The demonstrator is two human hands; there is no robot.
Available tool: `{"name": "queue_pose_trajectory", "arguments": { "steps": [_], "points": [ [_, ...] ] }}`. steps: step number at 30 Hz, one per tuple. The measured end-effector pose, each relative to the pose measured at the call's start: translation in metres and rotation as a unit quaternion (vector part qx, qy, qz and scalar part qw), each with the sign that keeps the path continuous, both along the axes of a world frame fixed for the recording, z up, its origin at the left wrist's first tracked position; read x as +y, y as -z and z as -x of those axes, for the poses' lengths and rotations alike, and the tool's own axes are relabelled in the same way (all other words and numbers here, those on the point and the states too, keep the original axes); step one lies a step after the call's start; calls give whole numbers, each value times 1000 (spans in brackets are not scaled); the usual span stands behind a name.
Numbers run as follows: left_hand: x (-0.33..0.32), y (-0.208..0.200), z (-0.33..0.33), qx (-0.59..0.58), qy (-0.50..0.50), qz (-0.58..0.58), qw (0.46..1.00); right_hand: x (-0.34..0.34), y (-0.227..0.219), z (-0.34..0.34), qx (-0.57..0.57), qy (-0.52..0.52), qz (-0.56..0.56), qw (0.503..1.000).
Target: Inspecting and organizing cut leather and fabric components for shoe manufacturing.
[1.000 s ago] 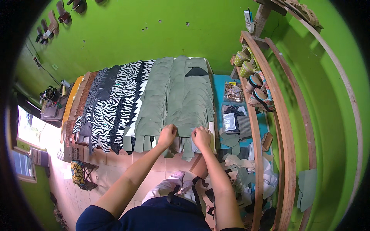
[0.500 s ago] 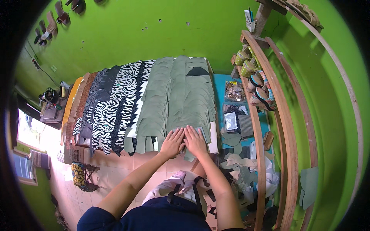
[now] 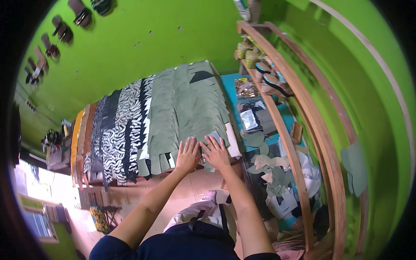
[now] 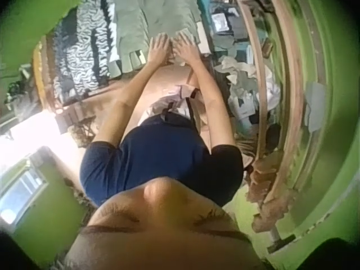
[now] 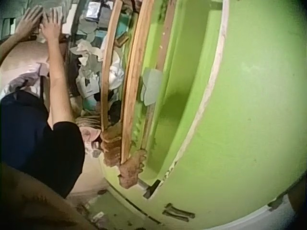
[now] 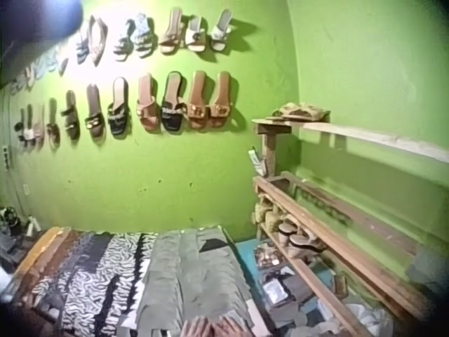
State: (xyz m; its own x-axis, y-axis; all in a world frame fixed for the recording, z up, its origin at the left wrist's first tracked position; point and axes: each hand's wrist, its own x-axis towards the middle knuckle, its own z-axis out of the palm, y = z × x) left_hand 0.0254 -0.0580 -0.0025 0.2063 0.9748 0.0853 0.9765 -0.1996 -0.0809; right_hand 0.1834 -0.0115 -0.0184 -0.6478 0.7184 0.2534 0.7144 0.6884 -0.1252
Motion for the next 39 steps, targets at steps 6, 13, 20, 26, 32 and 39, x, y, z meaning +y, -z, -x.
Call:
{"name": "queue_pose_trajectory", "arguments": {
  "steps": [6,13,20,26,32,39],
  "points": [
    [-21,8,-28,-58,188,-59,979,-59,3,-65,-2,131,-9,991],
    [-58,29,-117,-8,345,-57,937,-175,29,-157,-116,413,212,878],
    [-105,43,-207,153,298,364,869,-270,27,-216,-51,443,560,698],
    [-136,24,-281,94,397,338,848,-309,77,-258,116,485,475,725],
    [-140,28,-328,18,502,273,821,-314,124,-289,421,676,249,552],
    [-104,99,-332,-116,569,201,789,-267,126,-286,421,746,150,494]
  ]
}}
